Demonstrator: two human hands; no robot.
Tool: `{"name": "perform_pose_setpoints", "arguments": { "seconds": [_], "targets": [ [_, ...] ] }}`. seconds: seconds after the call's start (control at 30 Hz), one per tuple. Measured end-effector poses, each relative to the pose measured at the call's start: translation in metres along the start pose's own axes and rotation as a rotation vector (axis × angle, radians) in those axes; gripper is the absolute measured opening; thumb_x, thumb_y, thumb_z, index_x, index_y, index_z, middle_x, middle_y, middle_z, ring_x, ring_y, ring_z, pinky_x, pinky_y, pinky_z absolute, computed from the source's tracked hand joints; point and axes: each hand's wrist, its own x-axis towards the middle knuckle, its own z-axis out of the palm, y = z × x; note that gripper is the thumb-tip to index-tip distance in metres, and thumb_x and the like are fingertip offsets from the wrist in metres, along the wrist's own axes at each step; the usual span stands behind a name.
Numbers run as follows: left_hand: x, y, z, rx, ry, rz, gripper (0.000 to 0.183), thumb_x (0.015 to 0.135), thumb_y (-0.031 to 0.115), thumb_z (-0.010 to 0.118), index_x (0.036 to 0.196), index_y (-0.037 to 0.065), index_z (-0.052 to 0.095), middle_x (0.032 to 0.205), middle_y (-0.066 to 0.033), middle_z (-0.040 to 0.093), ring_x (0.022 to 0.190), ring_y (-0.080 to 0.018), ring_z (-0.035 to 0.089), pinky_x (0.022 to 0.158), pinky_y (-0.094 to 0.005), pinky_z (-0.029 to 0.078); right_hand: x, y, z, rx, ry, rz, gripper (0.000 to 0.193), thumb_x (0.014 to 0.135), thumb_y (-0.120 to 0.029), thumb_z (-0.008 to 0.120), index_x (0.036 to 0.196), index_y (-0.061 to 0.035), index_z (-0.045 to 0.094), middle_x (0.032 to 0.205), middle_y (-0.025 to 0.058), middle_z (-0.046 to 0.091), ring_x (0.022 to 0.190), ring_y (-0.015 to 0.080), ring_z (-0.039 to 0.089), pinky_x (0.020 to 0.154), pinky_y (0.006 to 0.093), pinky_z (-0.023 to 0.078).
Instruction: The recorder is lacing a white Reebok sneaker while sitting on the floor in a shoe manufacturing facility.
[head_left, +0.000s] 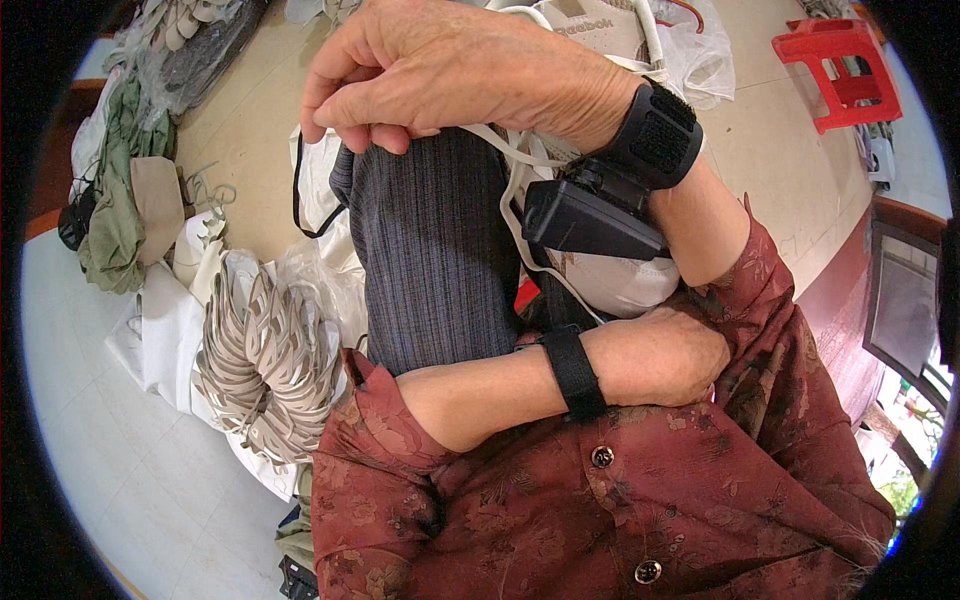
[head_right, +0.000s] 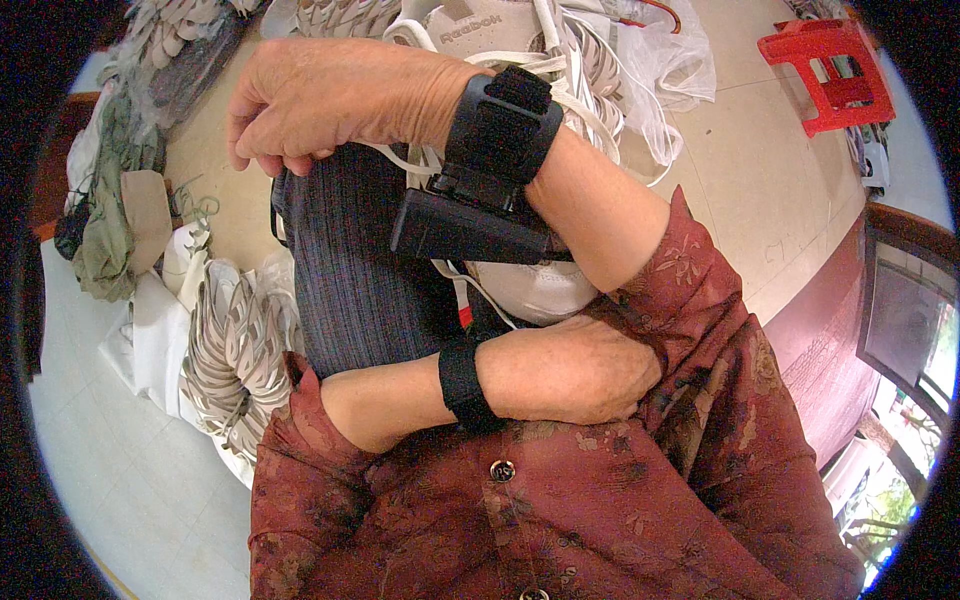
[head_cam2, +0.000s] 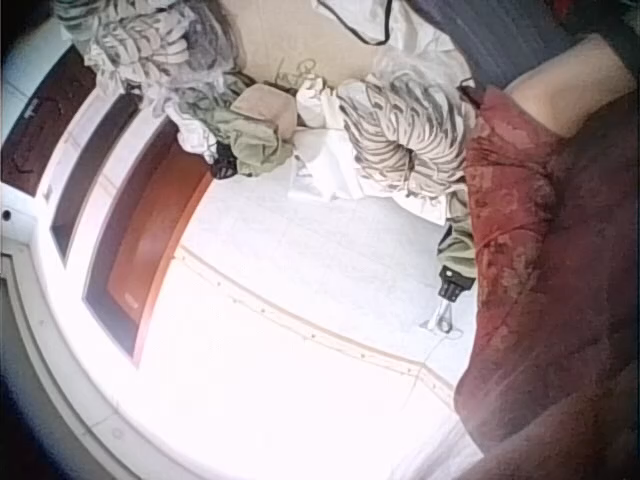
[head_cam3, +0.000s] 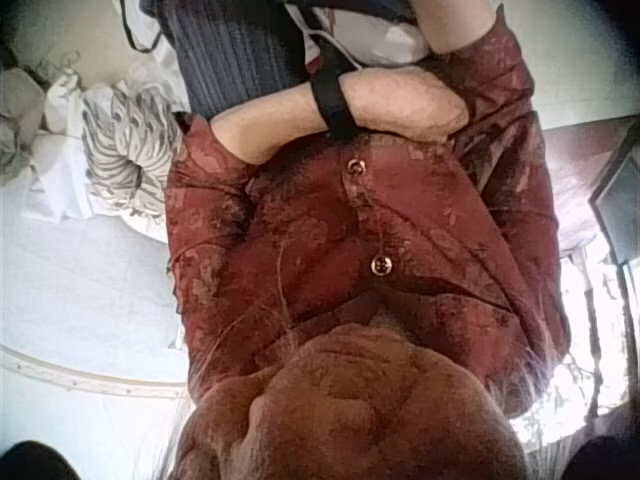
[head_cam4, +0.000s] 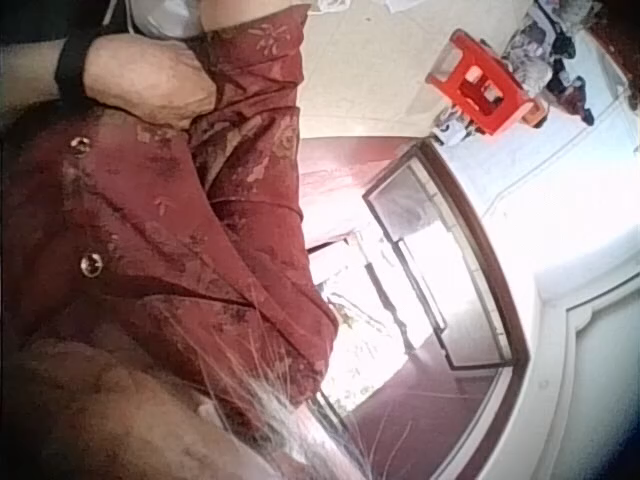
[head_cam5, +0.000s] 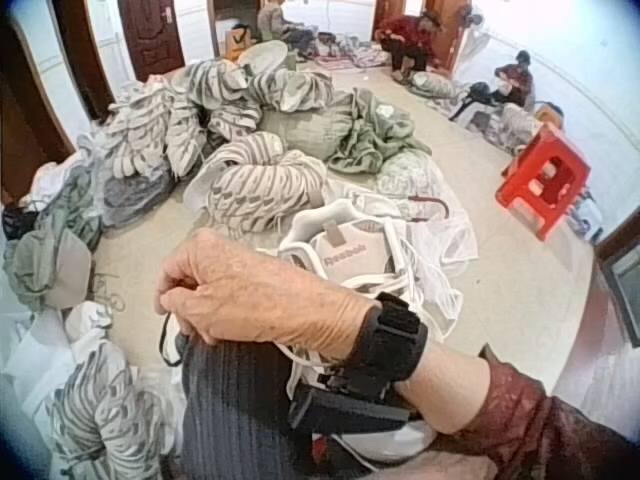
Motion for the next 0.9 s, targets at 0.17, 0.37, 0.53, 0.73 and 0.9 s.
{"name": "perform_pose_setpoints", "arguments": {
  "seconds": [0.17, 0.37, 0.53, 0.73, 0.9],
  "targets": [
    [-0.0014, -0.0012, 0.0024, 0.008, 0.034, 0.018, 0.025, 0.088, 0.024, 0.062, 0.092, 0.001, 0.056, 0.087, -0.0178, 0.061, 0.083, -0.0369, 0.064, 0.075, -0.0450, 0.050, -0.0002, -0.0007, -0.0011, -0.004, -0.017, 0.012, 0.027, 0.083, -0.027, 0.065, 0.088, -0.0018, 0.073, 0.068, 0.0025, 0.066, 0.058, 0.0106, 0.060, 0.052, 0.0263, 0.045],
    [0.0014, 0.0018, -0.0019, -0.009, -0.007, -0.017, 0.024, 0.088, 0.023, 0.062, 0.091, 0.000, 0.056, 0.086, -0.0184, 0.062, 0.082, -0.0375, 0.064, 0.074, -0.0454, 0.051, 0.0015, 0.0033, -0.0002, 0.022, -0.014, -0.031, 0.027, 0.083, -0.026, 0.065, 0.087, -0.0015, 0.073, 0.068, 0.0022, 0.065, 0.059, 0.0107, 0.061, 0.053, 0.0269, 0.046],
    [0.0007, 0.0031, -0.0041, -0.017, -0.007, -0.028, 0.023, 0.088, 0.022, 0.061, 0.091, 0.000, 0.056, 0.086, -0.0194, 0.063, 0.083, -0.0381, 0.065, 0.074, -0.0464, 0.051, 0.0013, 0.0022, 0.0004, 0.025, -0.017, -0.024, 0.026, 0.084, -0.025, 0.064, 0.088, -0.0011, 0.073, 0.069, 0.0022, 0.066, 0.060, 0.0108, 0.061, 0.054, 0.0268, 0.047],
    [0.0001, 0.0014, -0.0011, 0.008, 0.007, 0.004, 0.024, 0.088, 0.023, 0.061, 0.092, 0.000, 0.056, 0.087, -0.0180, 0.062, 0.082, -0.0371, 0.065, 0.074, -0.0454, 0.051, 0.0013, 0.0029, -0.0004, 0.031, -0.013, -0.046, 0.025, 0.083, -0.024, 0.064, 0.088, -0.0014, 0.073, 0.068, 0.0021, 0.065, 0.059, 0.0105, 0.061, 0.054, 0.0265, 0.046],
    [-0.0002, 0.0009, 0.0008, 0.006, 0.014, -0.008, 0.025, 0.088, 0.024, 0.061, 0.092, 0.001, 0.056, 0.088, -0.0174, 0.062, 0.084, -0.0364, 0.064, 0.076, -0.0448, 0.050, 0.0029, 0.0025, -0.0010, 0.008, -0.038, -0.025, 0.025, 0.083, -0.024, 0.064, 0.088, -0.0015, 0.073, 0.068, 0.0022, 0.065, 0.059, 0.0102, 0.060, 0.053, 0.0266, 0.045]
  ]
}}
